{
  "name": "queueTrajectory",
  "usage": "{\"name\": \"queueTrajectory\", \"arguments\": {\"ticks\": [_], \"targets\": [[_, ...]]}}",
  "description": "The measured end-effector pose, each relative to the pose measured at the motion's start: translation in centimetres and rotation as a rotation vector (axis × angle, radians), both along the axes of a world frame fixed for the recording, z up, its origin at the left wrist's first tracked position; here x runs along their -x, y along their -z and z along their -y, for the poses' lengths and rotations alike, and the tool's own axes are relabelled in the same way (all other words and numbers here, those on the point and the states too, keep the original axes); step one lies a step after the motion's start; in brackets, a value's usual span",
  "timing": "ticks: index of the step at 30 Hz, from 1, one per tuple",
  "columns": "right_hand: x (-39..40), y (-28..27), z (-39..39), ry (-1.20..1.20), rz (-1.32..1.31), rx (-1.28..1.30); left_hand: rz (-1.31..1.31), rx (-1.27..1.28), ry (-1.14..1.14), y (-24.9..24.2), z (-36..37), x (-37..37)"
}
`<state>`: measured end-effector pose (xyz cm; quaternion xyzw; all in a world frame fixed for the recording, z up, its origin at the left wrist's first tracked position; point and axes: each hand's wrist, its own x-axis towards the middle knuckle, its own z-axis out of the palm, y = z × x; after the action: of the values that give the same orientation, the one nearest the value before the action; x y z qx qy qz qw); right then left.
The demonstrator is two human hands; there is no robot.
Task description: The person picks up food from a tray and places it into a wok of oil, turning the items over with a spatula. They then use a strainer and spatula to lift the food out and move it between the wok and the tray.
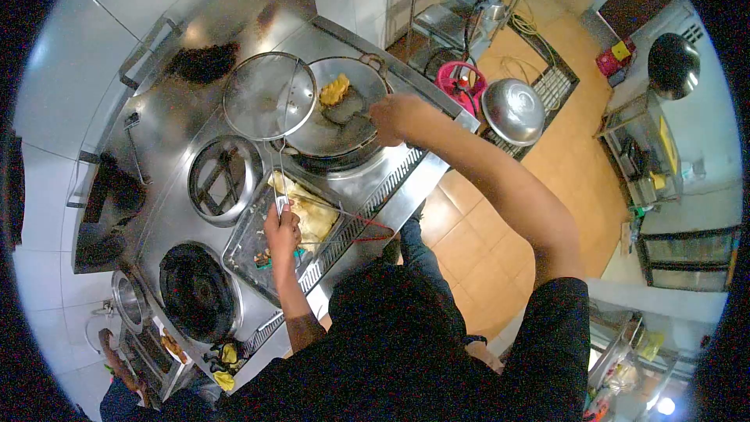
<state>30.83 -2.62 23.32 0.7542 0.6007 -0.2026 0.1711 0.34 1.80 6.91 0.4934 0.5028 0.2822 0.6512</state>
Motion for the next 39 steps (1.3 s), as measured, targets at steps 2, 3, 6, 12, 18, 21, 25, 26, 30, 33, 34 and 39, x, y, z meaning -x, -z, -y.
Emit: {"name": "queueTrajectory", "arguments": {"ticks": [2, 3, 6, 12, 18, 21, 25, 26, 30, 33, 34, 39], "targets": [[0.1, -0.1, -0.1, -0.052, 0.051, 0.029, -0.002, -0.002, 0.003, -0.1, 0.1, 0.0], [0.0, 0.0, -0.2, -0.031, 0.013, 0.027, -0.007, -0.006, 0.007, -0.1, 0.2, 0.1], [0.3, 1.5, -0.1, -0.022, 0.046, -0.012, -0.016, 0.011, -0.009, 0.0, 0.3, 0.0], [0.6, 2.1, 0.1, 0.05, -0.019, -0.06, 0.0, 0.035, -0.01, -0.7, 0.5, 0.0], [0.6, 3.6, 1.4, 0.044, -0.005, -0.121, -0.003, 0.033, 0.006, -0.2, 0.2, -0.1], [0.6, 1.5, 1.6, 0.074, -0.08, -0.07, -0.014, 0.03, 0.017, -0.7, 0.2, -0.1], [0.2, 2.8, 2.5, 0.098, -0.031, -0.07, -0.005, 0.048, 0.011, -0.5, 0.2, -0.4], [0.0, 3.4, 2.6, 0.096, -0.029, -0.071, -0.007, 0.044, 0.013, -0.4, 0.2, -0.4], [-0.2, 4.0, 3.2, 0.035, -0.032, -0.162, -0.02, 0.014, 0.039, 0.2, 0.2, -0.1], [-0.4, 4.1, 3.7, 0.009, -0.014, -0.21, -0.013, -0.004, 0.033, 0.8, 0.1, 0.1], [-0.4, 4.2, 3.8, 0.009, 0.012, -0.201, -0.013, -0.002, 0.032, 0.9, 0.0, 0.2], [-0.3, 2.6, 3.7, 0.019, 0.03, -0.202, 0.0, 0.018, 0.011, 0.7, -0.1, 0.4]]}}
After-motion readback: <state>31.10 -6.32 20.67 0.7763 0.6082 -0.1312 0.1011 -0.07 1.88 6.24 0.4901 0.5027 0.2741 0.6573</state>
